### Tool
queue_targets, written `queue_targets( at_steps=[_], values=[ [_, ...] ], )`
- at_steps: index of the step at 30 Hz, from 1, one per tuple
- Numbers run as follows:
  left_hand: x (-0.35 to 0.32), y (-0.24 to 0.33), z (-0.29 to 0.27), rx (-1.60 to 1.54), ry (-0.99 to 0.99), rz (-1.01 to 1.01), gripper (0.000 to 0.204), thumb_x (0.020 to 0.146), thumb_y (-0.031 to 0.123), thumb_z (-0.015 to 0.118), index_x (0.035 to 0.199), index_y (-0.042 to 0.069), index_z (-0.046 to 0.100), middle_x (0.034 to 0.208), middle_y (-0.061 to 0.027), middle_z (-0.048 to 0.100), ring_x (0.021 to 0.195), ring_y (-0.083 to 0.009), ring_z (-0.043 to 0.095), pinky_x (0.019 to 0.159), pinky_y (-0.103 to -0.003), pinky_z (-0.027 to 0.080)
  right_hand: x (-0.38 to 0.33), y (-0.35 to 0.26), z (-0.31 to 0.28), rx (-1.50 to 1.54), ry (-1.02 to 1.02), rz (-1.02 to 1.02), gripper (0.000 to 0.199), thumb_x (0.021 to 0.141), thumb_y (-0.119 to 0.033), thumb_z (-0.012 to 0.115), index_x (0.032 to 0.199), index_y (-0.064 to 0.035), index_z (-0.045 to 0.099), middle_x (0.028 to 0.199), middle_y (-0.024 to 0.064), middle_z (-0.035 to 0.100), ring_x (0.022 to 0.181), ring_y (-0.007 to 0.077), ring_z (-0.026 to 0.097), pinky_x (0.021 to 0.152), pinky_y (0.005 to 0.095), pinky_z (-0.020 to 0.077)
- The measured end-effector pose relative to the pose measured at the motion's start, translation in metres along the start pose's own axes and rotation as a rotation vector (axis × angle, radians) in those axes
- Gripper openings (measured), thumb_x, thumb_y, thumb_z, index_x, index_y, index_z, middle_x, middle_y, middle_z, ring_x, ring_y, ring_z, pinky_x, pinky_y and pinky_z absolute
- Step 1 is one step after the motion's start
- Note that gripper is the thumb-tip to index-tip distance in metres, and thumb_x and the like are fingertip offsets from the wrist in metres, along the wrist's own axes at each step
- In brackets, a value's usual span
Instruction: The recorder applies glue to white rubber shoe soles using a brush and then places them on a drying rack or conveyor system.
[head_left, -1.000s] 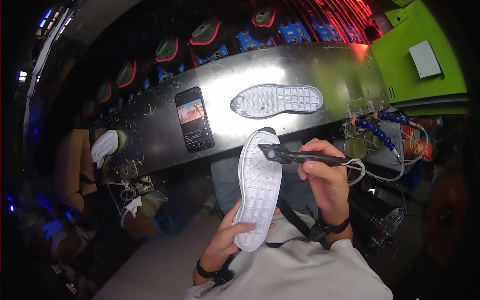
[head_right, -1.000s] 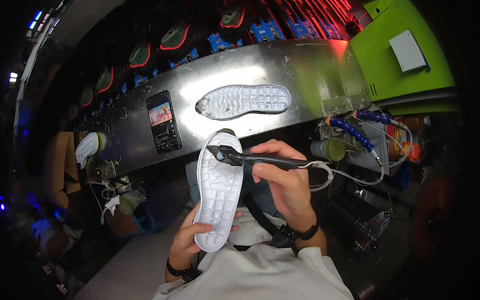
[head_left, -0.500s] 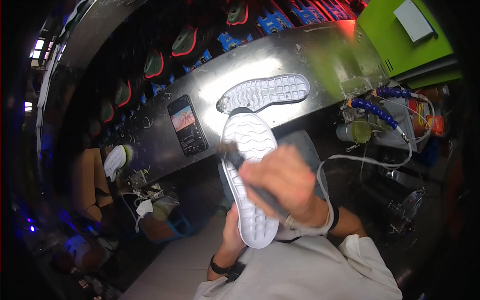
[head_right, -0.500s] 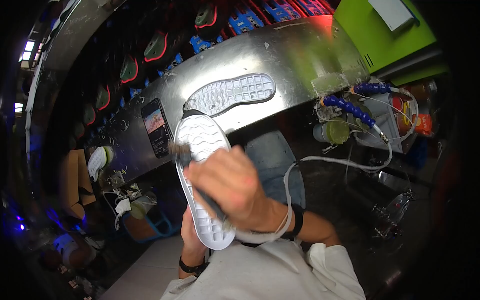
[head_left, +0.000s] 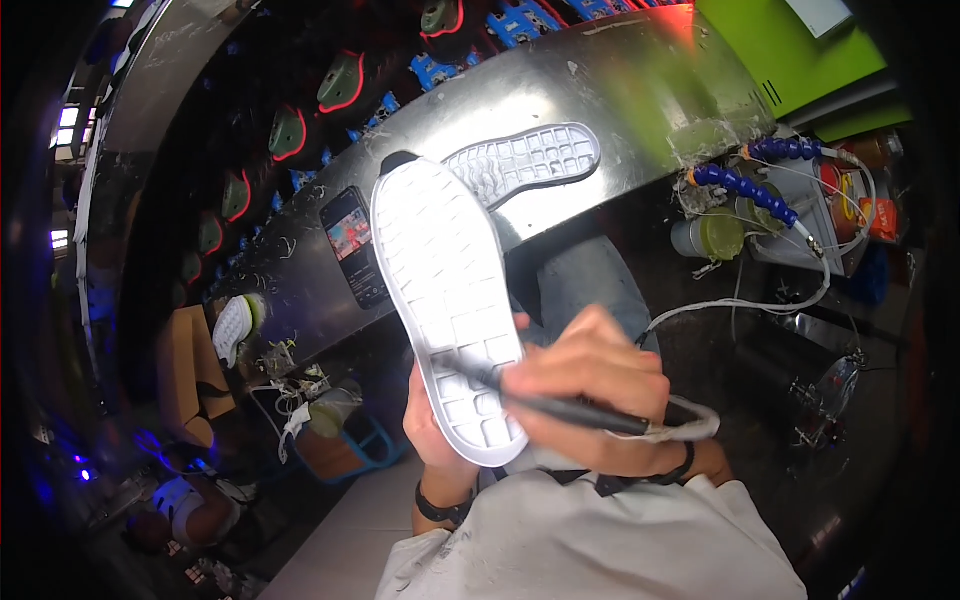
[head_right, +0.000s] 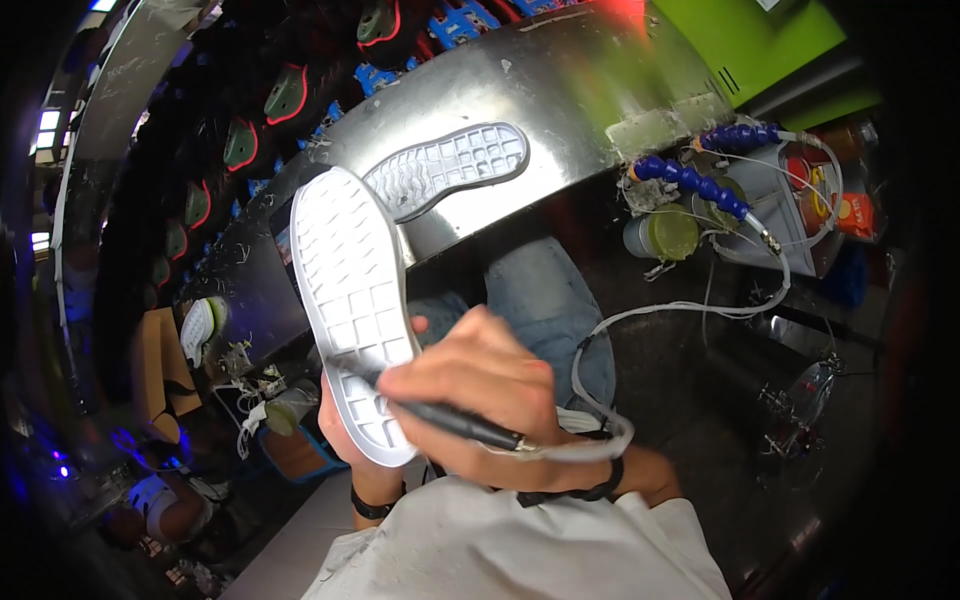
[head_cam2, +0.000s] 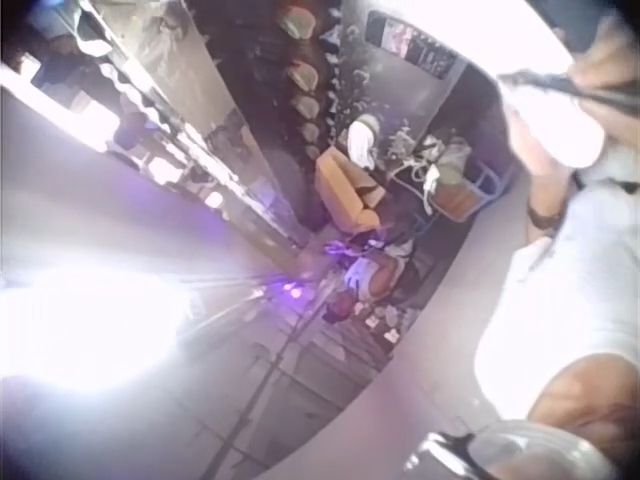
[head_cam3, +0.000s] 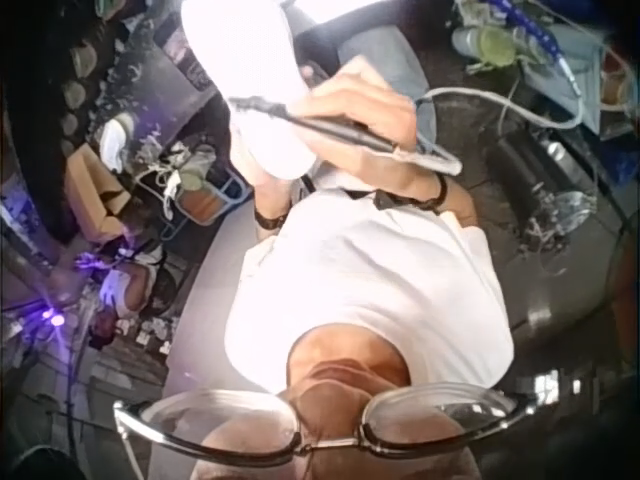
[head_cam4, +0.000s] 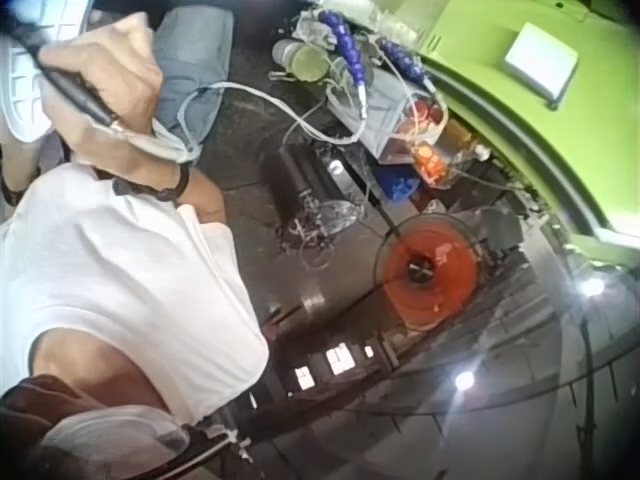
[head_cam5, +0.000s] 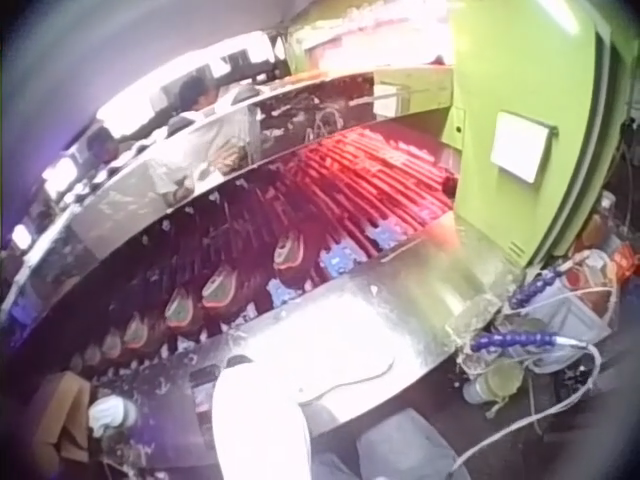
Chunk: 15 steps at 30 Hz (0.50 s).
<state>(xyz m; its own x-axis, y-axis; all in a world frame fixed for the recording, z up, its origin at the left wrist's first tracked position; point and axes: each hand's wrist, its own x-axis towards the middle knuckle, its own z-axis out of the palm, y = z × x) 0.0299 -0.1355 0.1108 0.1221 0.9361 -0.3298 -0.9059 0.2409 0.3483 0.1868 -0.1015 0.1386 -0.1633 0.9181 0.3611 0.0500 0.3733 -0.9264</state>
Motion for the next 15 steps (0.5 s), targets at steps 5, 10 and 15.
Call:
queue_targets(
  at_steps=[5, 10, 15],
  values=[
    [0.027, 0.019, 0.000, -0.119, -0.145, -0.302, 0.070, 0.105, 0.049, 0.023, 0.152, -0.003, 0.036, 0.143, -0.0350, 0.045, 0.109, -0.0460, 0.062, 0.097, -0.051, 0.054, -0.011, -0.017, -0.010, 0.071, -0.184, 0.002, 0.029, 0.071, 0.000, 0.081, 0.100, -0.0023, 0.075, 0.090, 0.0090, 0.074, 0.075, 0.0177, 0.065, 0.072, 0.0301, 0.0441],
    [0.035, 0.024, 0.034, 0.553, 0.163, -0.259, 0.069, 0.103, 0.041, 0.030, 0.148, -0.010, 0.036, 0.128, -0.0411, 0.055, 0.102, -0.0521, 0.065, 0.091, -0.051, 0.058, -0.008, -0.003, -0.024, 0.164, -0.156, 0.078, 0.028, 0.074, 0.003, 0.082, 0.100, 0.0029, 0.074, 0.095, 0.0134, 0.075, 0.083, 0.0199, 0.071, 0.079, 0.0315, 0.0552],
    [0.046, 0.058, 0.040, 0.027, -0.055, -0.594, 0.057, 0.103, 0.031, 0.039, 0.146, -0.007, 0.041, 0.136, -0.0229, 0.059, 0.105, -0.0390, 0.069, 0.096, -0.046, 0.055, 0.003, 0.013, -0.035, 0.536, -0.349, 0.118, 0.029, 0.076, 0.005, 0.081, 0.104, 0.0017, 0.074, 0.103, 0.0158, 0.075, 0.086, 0.0230, 0.074, 0.080, 0.0322, 0.0591]
  ],
)
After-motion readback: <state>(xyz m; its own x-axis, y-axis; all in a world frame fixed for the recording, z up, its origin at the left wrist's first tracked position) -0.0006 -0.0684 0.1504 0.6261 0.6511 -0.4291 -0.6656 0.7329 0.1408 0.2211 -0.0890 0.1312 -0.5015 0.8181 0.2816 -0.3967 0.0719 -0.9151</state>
